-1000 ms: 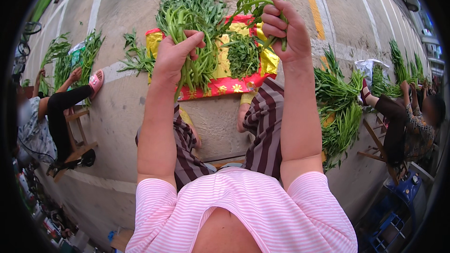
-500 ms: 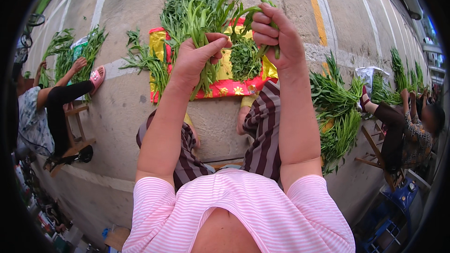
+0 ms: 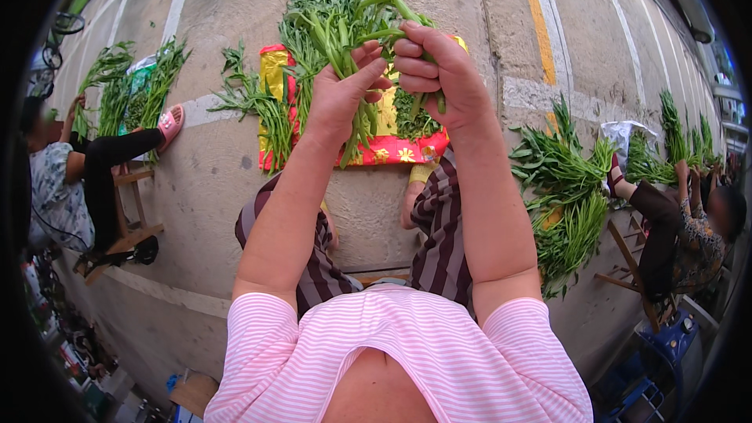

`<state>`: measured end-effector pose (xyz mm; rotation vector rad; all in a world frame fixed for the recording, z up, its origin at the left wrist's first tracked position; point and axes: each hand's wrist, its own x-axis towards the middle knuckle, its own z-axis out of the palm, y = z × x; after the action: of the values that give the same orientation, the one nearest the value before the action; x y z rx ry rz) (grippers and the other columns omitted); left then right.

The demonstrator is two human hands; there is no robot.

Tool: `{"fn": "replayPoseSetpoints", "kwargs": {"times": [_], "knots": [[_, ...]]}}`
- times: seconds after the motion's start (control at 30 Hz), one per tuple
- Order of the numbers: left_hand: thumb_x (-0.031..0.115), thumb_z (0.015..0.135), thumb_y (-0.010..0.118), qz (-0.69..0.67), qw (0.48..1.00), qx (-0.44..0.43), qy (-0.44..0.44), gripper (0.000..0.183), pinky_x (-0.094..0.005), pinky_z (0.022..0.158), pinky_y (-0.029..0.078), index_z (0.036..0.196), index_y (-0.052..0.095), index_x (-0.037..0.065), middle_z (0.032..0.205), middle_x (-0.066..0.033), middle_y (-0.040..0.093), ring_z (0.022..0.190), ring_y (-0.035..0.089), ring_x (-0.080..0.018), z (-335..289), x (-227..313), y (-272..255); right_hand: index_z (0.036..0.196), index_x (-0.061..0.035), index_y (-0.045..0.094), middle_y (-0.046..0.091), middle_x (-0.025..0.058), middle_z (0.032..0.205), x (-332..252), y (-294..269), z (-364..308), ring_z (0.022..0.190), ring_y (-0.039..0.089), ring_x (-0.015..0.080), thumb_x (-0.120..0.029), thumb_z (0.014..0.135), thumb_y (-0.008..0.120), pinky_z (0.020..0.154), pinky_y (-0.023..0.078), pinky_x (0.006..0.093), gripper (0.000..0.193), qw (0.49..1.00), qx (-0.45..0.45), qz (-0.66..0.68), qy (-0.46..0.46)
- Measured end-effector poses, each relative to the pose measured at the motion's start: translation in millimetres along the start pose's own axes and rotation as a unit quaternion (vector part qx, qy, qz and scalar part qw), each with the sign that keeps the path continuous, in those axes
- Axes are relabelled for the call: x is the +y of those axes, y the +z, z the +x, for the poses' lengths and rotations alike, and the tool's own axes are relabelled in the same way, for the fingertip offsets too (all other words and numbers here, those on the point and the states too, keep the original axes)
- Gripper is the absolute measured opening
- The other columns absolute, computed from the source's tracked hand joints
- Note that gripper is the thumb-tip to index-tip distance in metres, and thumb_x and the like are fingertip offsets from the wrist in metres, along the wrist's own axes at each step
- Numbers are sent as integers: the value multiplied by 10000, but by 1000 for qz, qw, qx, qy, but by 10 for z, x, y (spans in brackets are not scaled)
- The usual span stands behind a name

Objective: The person is sorting bunches of green leafy vegetables by hand, snapping off the lower stems and placing the prepared greens onto a yellow and red mat on the pavement.

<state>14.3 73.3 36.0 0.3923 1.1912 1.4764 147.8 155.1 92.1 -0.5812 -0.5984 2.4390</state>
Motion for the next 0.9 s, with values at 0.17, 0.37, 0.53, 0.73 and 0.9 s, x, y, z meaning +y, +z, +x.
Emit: {"fn": "replayPoseSetpoints", "kwargs": {"times": [0.17, 0.37, 0.53, 0.73, 0.9], "knots": [[137, 827, 737, -5, 1000, 3, -15, 271, -212, 557, 461, 1062, 640, 45, 887, -38, 684, 661, 618, -89, 12, -7, 3, 908, -75, 438, 381, -60, 703, 9, 18, -9, 483, 314, -18, -142, 999, 456, 357, 239, 135, 115, 1000, 6, -11, 9], [131, 827, 734, -7, 1000, 19, -20, 193, -204, 512, 445, 964, 645, 28, 786, -58, 679, 602, 584, -78, -12, 32, -12, 871, -103, 453, 422, -56, 709, -37, -79, -3, 493, 328, -19, -152, 982, 483, 377, 242, 136, 125, 1000, 7, -7, -21], [125, 828, 732, 11, 1000, 13, -26, 179, -205, 510, 446, 947, 643, 26, 787, -62, 677, 596, 583, -81, -23, 103, -46, 868, -105, 443, 401, -60, 702, -110, -129, -25, 490, 316, -18, -147, 983, 481, 379, 244, 134, 128, 999, 10, -6, -34], [83, 818, 709, 14, 1000, 0, -23, 160, -207, 505, 440, 951, 635, 31, 775, -70, 675, 585, 578, -85, -15, 135, -62, 869, -102, 441, 403, -59, 699, -152, -139, -49, 490, 313, -13, -141, 976, 496, 383, 236, 137, 127, 998, 29, -22, -49], [64, 793, 670, 3, 999, 26, -23, 123, -215, 505, 434, 904, 632, 26, 742, -74, 659, 567, 567, -90, -5, 150, -44, 842, -100, 444, 389, -63, 683, -150, -136, -51, 488, 304, -13, -137, 970, 509, 386, 223, 144, 148, 998, 27, -39, -36]]}}
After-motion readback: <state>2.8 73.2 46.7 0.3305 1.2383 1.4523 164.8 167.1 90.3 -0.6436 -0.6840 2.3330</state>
